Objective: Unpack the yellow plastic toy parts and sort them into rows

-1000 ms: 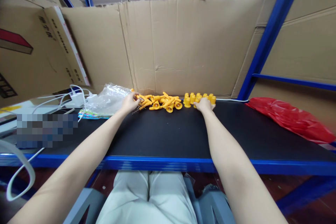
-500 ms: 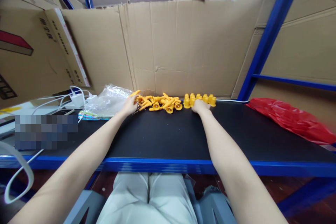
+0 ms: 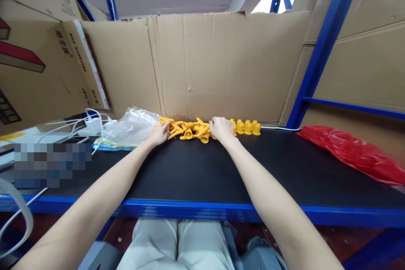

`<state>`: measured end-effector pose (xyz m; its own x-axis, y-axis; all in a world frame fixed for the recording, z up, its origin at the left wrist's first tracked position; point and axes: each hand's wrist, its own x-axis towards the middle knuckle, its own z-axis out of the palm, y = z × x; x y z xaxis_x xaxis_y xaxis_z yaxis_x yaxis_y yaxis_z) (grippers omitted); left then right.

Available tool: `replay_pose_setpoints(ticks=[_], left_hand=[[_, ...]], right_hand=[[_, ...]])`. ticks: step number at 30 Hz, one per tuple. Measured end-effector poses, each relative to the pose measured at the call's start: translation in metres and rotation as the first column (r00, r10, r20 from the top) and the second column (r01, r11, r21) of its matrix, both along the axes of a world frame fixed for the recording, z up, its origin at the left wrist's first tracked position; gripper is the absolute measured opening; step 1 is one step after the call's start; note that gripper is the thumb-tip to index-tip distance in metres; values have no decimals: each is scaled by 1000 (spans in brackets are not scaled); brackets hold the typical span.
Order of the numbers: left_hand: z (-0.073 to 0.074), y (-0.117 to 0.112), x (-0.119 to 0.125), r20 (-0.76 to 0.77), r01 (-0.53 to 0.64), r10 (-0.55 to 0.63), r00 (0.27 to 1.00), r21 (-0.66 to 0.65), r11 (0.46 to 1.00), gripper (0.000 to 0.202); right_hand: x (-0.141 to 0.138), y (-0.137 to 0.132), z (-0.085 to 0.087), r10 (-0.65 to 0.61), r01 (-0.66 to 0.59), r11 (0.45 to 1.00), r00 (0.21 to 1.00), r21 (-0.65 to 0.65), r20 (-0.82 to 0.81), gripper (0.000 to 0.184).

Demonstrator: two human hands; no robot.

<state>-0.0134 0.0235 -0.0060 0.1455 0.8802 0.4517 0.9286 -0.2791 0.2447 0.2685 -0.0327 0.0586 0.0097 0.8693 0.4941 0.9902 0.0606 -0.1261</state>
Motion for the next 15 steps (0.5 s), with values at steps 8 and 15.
replay_pose_setpoints(ticks=[8,15], left_hand=[[6,-6,6,-21,-24,23,1000,-47,999,43],[11,-18,13,-84,-36,32,996,-53,998,42]], right_hand=[[-59,14,-4,426,-422,904,889,-62,167,35],[-93,50,-10,378,-350,917,916,-193,135,36]])
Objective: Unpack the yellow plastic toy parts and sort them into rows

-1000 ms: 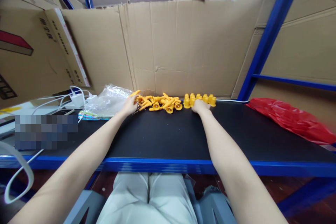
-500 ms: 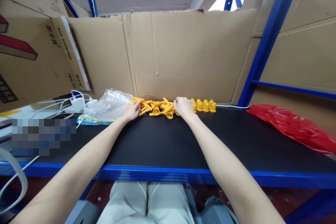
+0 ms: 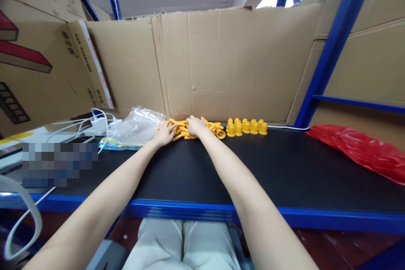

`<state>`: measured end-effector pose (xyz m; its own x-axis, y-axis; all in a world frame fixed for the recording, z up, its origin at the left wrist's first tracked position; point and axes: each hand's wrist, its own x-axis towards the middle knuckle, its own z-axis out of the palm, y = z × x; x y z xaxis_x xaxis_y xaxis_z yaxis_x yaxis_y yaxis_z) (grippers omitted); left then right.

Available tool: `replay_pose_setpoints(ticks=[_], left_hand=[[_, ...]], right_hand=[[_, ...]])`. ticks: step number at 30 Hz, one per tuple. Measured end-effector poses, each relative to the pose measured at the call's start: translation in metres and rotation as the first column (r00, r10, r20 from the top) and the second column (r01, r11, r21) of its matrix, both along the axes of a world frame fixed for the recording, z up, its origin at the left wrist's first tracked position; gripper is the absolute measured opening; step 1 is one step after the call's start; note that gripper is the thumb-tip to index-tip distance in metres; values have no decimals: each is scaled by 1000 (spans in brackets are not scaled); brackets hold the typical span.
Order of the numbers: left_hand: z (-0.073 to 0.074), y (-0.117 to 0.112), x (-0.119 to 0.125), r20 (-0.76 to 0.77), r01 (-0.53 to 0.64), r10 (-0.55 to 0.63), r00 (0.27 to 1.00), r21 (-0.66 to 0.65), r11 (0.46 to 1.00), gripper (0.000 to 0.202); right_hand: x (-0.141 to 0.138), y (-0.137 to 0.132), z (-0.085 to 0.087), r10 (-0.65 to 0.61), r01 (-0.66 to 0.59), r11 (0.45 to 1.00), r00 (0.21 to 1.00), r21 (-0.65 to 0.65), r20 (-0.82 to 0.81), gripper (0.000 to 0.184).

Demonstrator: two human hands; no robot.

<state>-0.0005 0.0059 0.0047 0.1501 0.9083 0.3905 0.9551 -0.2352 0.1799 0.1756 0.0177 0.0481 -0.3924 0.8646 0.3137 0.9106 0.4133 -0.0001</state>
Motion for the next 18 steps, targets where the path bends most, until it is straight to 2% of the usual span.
replay_pose_setpoints(ticks=[4,8,12,15,18], left_hand=[[1,-6,5,-52,50,-52,997,-27,998,38],[0,-9,8,-40,33,-35,999,-59,998,42],[3,-10,10,-21,18,-19,1000,-53,998,41],[9,-14,12,8,48,-49,999,54,997,42],[17,-21,16,18,125,-131,991,198,972,49]], right_hand=[[-9,8,1,-93,92,992,996,-84,0,31],[-7,9,3,-117,116,992,993,-54,-18,30],[7,11,8,-85,97,995,971,40,-222,28],[22,7,14,21,54,987,887,150,-460,22],[37,-6,21,144,-11,979,743,203,-653,18]])
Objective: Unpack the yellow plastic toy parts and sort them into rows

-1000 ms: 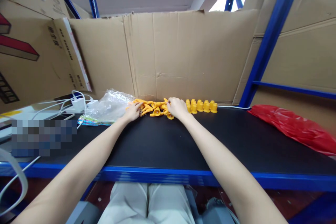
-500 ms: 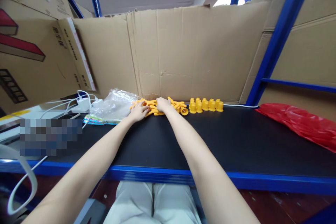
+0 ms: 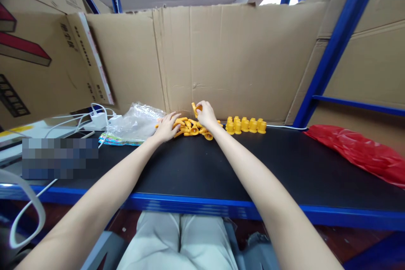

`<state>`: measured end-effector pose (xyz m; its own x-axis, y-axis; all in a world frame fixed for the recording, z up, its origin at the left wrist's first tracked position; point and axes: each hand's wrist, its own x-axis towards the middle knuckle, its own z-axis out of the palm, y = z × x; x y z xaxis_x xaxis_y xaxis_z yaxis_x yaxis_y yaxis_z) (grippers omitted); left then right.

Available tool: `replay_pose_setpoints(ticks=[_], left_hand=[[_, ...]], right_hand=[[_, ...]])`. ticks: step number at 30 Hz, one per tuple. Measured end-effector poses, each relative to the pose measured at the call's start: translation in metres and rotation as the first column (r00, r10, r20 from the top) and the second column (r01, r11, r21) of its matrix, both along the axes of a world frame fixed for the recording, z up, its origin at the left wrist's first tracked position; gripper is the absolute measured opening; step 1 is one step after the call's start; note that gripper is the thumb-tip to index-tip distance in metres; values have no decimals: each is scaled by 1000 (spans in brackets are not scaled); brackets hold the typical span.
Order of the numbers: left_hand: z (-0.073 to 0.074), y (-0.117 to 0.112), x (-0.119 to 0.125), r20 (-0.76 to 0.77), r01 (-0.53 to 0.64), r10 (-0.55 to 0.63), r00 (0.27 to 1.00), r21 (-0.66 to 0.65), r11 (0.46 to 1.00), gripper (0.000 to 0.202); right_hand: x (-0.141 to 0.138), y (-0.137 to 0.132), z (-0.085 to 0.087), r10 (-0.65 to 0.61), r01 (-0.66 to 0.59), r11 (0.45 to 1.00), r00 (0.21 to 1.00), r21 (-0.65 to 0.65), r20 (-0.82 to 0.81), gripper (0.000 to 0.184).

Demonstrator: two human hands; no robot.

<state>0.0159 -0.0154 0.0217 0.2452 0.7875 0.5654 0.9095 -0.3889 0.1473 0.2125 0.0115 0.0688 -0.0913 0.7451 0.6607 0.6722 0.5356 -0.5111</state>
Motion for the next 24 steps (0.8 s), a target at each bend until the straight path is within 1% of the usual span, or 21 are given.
replay_pose_setpoints(ticks=[2,3,4,6,8,9,11,14,16,18,21,24], left_hand=[[5,-6,4,0,57,-58,998,67,996,53],[7,-9,7,3,80,-81,997,86,993,55],[9,-12,10,12,97,-98,995,96,991,57],[12,-16,15,46,98,-103,994,103,990,59],[14,-19,18,87,58,-68,994,114,992,57],[15,-20,19,103,32,-45,994,124,992,53],[17,-20,19,117,-3,-14,993,148,989,43],[20,-20,18,98,-17,1,995,168,986,34],[21,-20,17,74,-25,13,997,167,986,32],[22,-21,18,50,-31,23,998,162,986,32],[22,-21,18,11,-19,18,1000,153,988,32],[22,-20,18,-37,2,4,999,136,991,33]], right_hand=[[8,-12,1,120,-131,990,980,-58,-160,19],[11,-19,1,188,-217,971,951,-97,-244,19],[14,-25,0,253,-305,944,912,-123,-323,19],[18,-35,-4,349,-447,885,821,-129,-453,18],[20,-43,-8,392,-523,845,748,-111,-535,18],[21,-46,-9,395,-542,832,725,-114,-565,19],[22,-49,-11,370,-555,820,703,-143,-607,18],[24,-51,-10,316,-550,809,704,-207,-636,16],[26,-53,-9,285,-534,806,728,-256,-624,21],[28,-54,-9,252,-481,816,794,-319,-554,24],[31,-54,-11,209,-366,841,899,-399,-384,21],[34,-49,-14,216,-318,861,935,-397,-282,20]])
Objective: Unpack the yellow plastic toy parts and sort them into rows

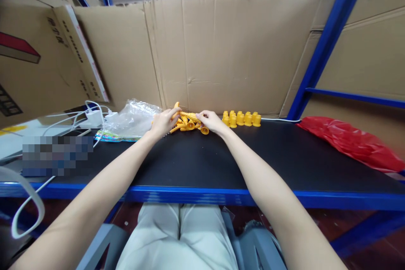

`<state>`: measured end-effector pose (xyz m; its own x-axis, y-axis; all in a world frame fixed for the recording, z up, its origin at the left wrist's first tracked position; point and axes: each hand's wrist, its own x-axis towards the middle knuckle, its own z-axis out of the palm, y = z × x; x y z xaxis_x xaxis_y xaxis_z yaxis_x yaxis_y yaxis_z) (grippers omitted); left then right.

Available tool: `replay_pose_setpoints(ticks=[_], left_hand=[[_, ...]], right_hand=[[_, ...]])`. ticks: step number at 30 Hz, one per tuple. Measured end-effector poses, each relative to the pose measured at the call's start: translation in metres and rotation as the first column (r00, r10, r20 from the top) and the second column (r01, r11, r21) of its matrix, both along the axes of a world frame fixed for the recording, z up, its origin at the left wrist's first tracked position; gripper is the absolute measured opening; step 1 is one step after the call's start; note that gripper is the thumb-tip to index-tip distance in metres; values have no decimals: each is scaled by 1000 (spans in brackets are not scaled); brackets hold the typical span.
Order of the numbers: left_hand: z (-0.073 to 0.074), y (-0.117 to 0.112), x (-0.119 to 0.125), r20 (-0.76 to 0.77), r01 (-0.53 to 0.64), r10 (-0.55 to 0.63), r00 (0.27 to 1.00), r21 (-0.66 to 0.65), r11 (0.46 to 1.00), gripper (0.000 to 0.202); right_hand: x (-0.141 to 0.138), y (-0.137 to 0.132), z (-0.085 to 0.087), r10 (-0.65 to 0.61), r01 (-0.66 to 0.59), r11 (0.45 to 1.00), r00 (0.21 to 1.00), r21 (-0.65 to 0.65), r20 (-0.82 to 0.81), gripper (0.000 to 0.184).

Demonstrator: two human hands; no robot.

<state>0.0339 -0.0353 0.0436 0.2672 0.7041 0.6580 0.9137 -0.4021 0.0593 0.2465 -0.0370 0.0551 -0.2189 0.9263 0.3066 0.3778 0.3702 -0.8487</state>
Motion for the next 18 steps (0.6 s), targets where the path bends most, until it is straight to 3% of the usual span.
replay_pose_setpoints(ticks=[6,13,18], left_hand=[[5,-5,1,-66,-10,11,998,19,1000,35],[8,-17,16,-166,108,-98,981,51,993,37],[6,-17,19,-128,97,-94,987,12,995,37]], right_hand=[[10,7,-4,66,-67,997,997,36,42,27],[12,-8,2,343,-340,938,939,-63,40,40],[10,-13,8,319,-312,947,944,-79,85,43]])
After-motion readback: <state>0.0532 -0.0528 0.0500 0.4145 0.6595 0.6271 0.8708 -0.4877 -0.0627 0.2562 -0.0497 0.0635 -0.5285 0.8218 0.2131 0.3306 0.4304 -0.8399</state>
